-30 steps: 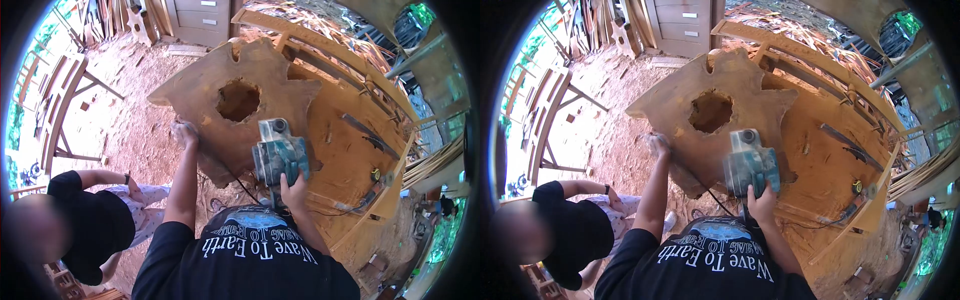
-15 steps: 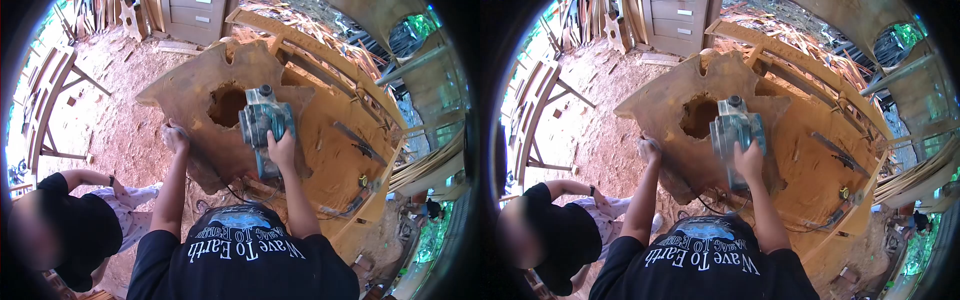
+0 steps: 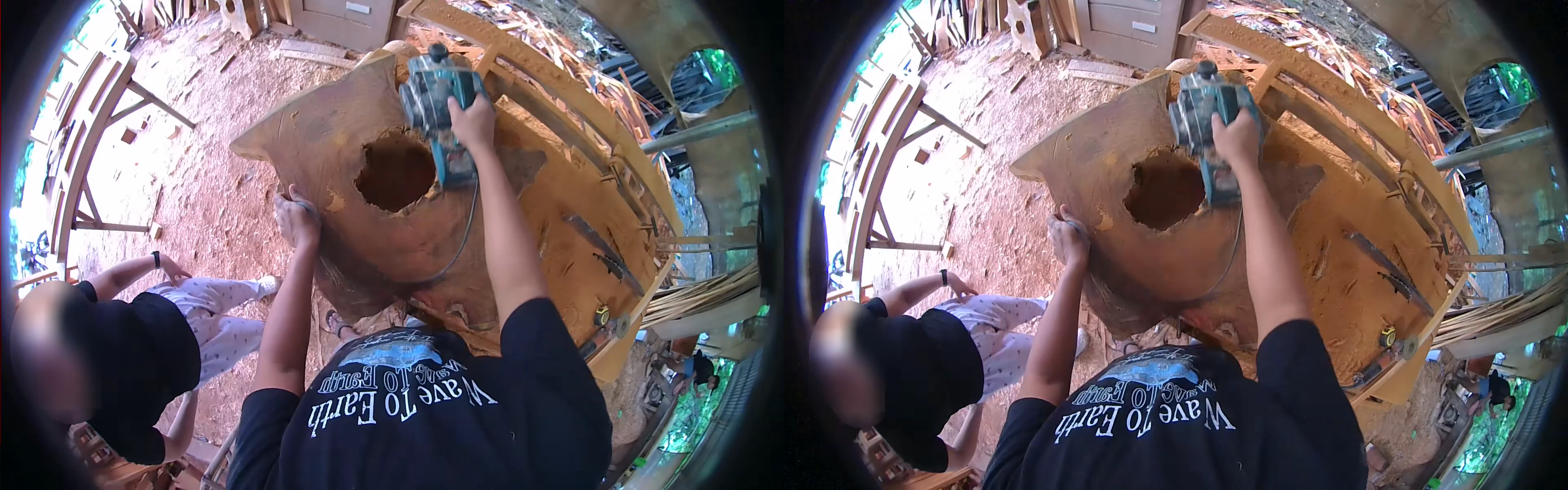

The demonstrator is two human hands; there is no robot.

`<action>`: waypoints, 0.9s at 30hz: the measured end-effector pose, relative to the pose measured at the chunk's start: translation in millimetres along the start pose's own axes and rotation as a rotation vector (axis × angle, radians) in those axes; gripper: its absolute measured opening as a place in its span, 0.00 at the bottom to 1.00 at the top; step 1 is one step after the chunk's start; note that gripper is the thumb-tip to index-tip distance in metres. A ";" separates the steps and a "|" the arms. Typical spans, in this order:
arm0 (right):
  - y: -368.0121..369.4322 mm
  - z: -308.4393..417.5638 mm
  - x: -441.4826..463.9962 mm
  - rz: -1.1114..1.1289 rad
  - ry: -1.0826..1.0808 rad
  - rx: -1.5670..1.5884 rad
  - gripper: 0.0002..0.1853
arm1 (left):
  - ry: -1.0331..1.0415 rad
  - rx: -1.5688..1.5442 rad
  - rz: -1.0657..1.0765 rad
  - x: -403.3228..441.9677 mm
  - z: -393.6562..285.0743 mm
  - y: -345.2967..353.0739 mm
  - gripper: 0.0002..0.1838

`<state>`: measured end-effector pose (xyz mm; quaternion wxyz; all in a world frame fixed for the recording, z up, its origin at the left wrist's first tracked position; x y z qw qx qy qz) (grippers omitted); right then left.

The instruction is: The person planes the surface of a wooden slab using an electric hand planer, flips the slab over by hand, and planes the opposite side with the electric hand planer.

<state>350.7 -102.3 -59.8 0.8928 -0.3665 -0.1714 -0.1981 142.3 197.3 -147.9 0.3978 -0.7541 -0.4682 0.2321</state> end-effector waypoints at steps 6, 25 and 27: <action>57.3 -15.4 78.9 0.134 0.082 0.160 0.28 | 0.023 -0.013 -0.037 3.6 2.8 4.9 0.30; -207.0 -17.2 -295.4 0.298 0.332 0.157 0.22 | 0.151 -0.540 -0.071 13.7 71.4 24.5 0.25; -245.1 -17.8 -340.8 0.357 0.382 0.179 0.21 | 0.130 -0.689 -0.135 -2.8 102.2 29.3 0.25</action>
Point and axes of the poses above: each hand's wrist, its own x-axis towards the middle knuckle, its own y-axis out of the palm, z = x × y, the point moved 1 cm from there along x, towards the middle knuckle, and after that the axes turned 9 degrees about -z, right-handed, at the moved point
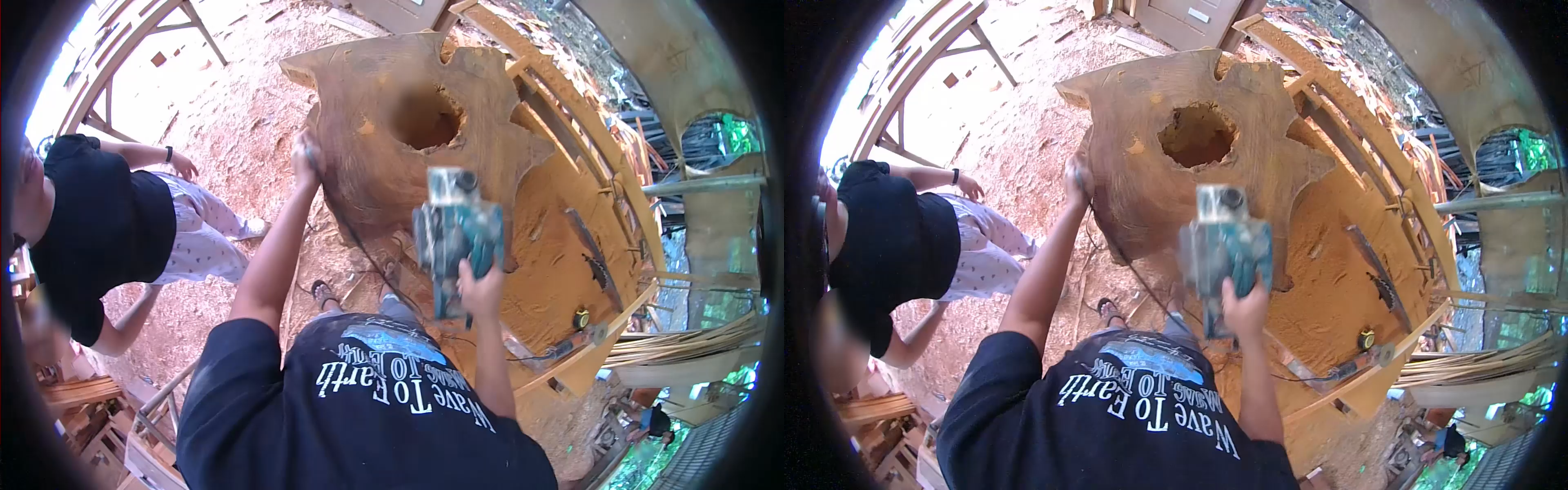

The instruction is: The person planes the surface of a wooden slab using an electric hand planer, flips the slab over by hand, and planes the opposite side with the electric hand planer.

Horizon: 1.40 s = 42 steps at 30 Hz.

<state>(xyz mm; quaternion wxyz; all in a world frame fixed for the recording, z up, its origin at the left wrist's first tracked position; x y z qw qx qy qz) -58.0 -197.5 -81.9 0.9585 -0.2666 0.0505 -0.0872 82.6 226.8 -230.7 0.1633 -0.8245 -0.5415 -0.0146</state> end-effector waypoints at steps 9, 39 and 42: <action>-16.0 3.5 -31.9 0.133 0.063 0.005 0.22 | -0.249 0.255 0.127 -62.5 -24.2 -40.1 0.32; 31.7 67.6 59.9 0.658 0.298 0.598 0.15 | -0.514 0.409 0.136 -246.7 85.4 -313.0 0.26; 32.5 64.0 56.5 0.647 0.338 0.588 0.14 | -0.584 0.771 0.271 -279.8 100.3 -351.6 0.27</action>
Point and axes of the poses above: each hand's wrist, its own x-axis towards the middle knuckle, its own y-axis out of the palm, z = x × y, the point moved 1 cm from there along x, towards the middle knuckle, and after that the axes turned 9 degrees about -z, right-handed, at the moved point
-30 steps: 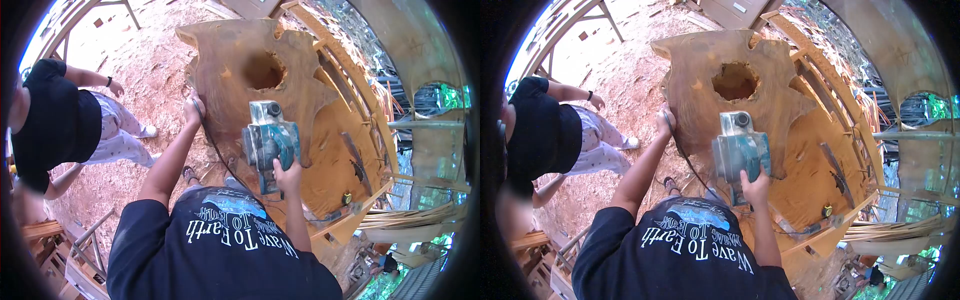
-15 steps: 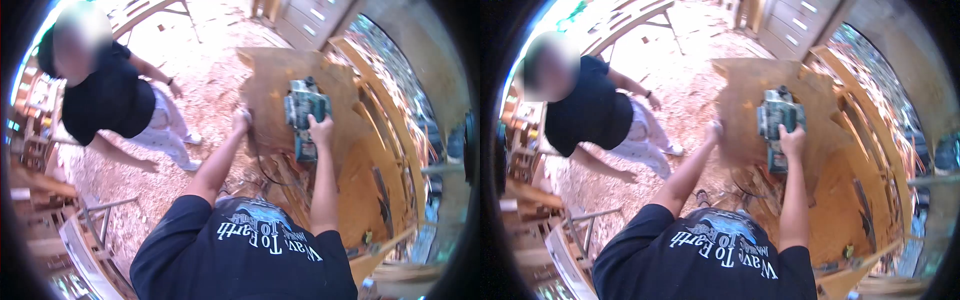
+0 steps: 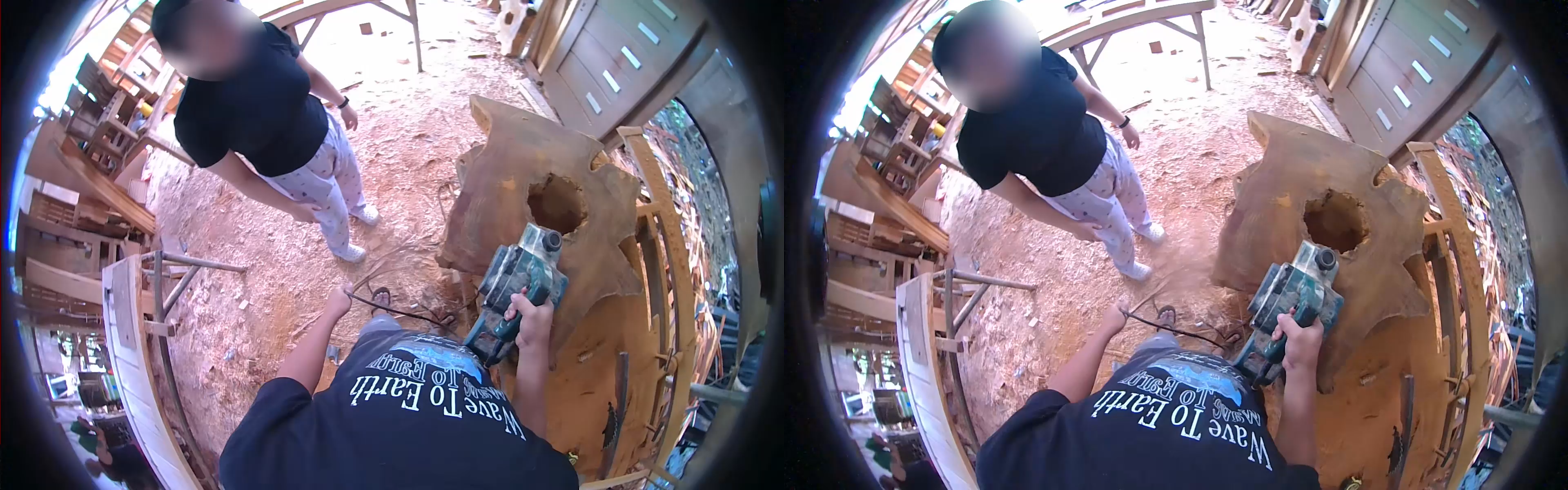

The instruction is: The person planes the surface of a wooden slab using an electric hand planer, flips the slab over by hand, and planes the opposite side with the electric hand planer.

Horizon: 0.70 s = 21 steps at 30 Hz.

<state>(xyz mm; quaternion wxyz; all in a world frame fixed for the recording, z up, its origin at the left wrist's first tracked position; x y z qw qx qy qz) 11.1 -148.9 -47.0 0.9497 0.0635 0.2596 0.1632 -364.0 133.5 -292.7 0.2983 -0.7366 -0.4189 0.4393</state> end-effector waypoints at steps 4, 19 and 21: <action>-3.8 13.4 -25.2 -0.057 -0.030 0.005 0.23 | 0.240 0.316 0.213 -0.1 1.5 9.3 0.24; -38.3 -18.1 -154.9 -0.795 -0.207 0.294 0.21 | 0.957 0.060 1.314 -66.7 -300.9 63.2 0.27; -30.9 -24.4 -166.2 -0.906 -0.237 0.338 0.19 | 1.010 0.058 1.230 -76.4 -347.7 38.9 0.22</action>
Point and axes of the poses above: each hand's wrist, its own x-axis towards the middle knuckle, its own y-axis out of the palm, z = x × y, the point moved 1 cm from there along x, towards the middle knuckle, and after that the axes turned 9 degrees about -z, right-handed, at the moved point
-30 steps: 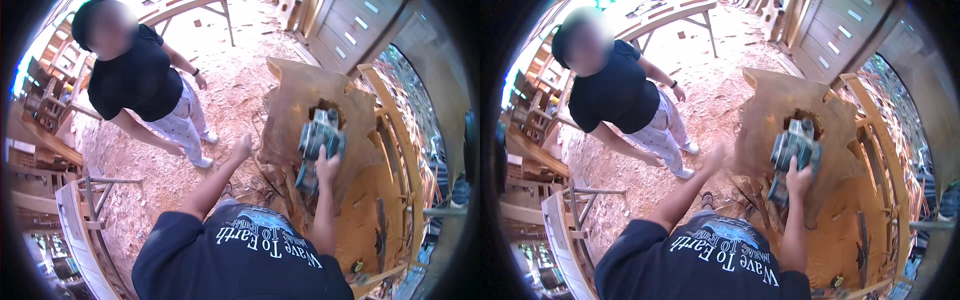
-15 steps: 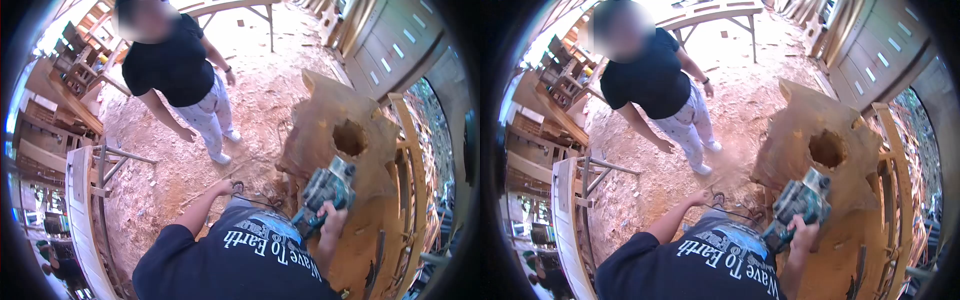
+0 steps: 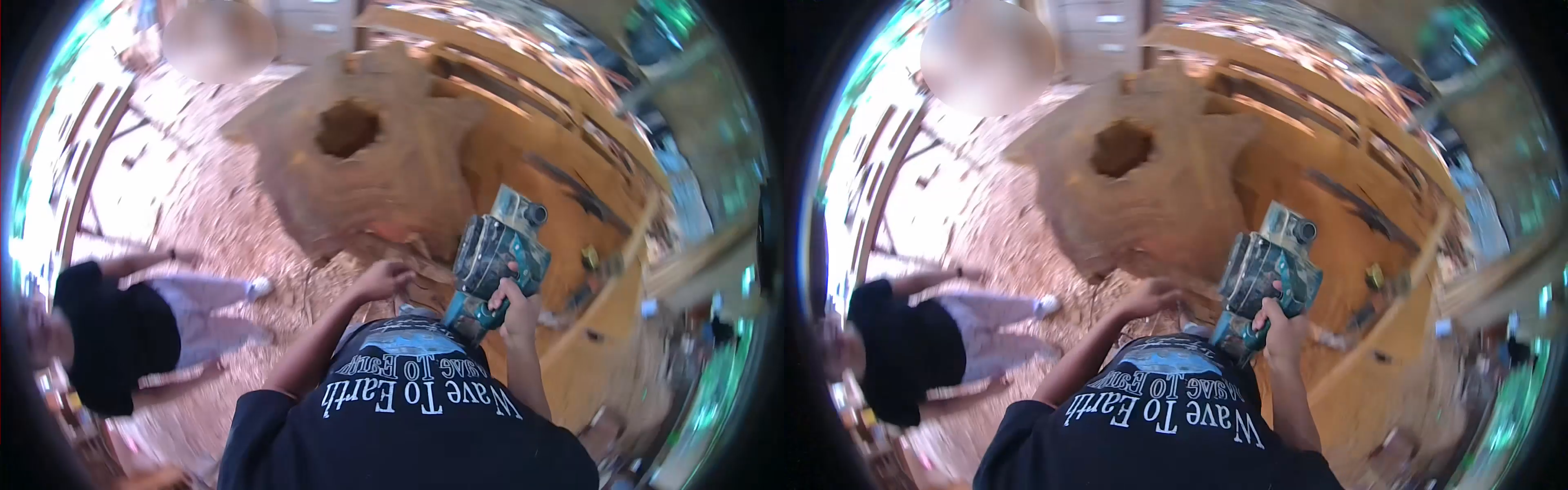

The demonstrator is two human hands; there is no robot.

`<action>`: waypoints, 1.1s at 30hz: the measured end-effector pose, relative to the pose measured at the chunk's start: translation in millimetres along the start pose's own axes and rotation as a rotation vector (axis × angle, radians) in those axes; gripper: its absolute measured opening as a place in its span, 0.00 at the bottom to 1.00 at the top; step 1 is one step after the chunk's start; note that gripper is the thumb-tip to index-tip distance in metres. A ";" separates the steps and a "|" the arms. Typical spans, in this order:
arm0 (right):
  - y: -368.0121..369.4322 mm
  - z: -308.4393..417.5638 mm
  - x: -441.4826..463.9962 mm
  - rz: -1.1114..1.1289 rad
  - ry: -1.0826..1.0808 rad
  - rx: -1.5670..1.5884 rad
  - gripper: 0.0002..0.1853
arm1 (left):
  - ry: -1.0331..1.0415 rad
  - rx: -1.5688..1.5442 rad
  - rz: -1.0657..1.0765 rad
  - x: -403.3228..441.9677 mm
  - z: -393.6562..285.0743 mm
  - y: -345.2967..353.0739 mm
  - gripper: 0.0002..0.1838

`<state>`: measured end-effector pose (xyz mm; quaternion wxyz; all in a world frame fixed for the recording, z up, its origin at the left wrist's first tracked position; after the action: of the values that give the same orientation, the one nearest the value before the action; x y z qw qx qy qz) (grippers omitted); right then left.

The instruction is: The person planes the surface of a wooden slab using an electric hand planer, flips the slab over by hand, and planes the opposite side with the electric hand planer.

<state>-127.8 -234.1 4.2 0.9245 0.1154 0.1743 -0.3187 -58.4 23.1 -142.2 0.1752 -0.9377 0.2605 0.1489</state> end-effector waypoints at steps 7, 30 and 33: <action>-109.9 -17.3 -34.4 -0.352 -0.106 0.266 0.20 | 0.735 0.737 -0.318 122.2 -71.9 69.2 0.18; -131.4 -11.8 -27.5 -0.442 -0.117 0.337 0.21 | 0.769 1.173 -0.160 120.4 -101.1 136.2 0.19; -126.7 -2.1 11.3 -0.362 -0.104 0.326 0.20 | 0.759 1.103 -0.109 92.4 -88.5 127.9 0.20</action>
<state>-199.8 -337.2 -15.1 0.8293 0.2134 0.0905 -0.5084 -35.1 -155.8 -129.4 0.5323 -0.7101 0.2942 -0.3549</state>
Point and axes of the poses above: each hand's wrist, its own x-axis towards the middle knuckle, its own y-axis out of the palm, z = x × y, the point moved 1 cm from there along x, towards the middle knuckle, and after that the axes turned 9 degrees about -z, right-handed, at the moved point
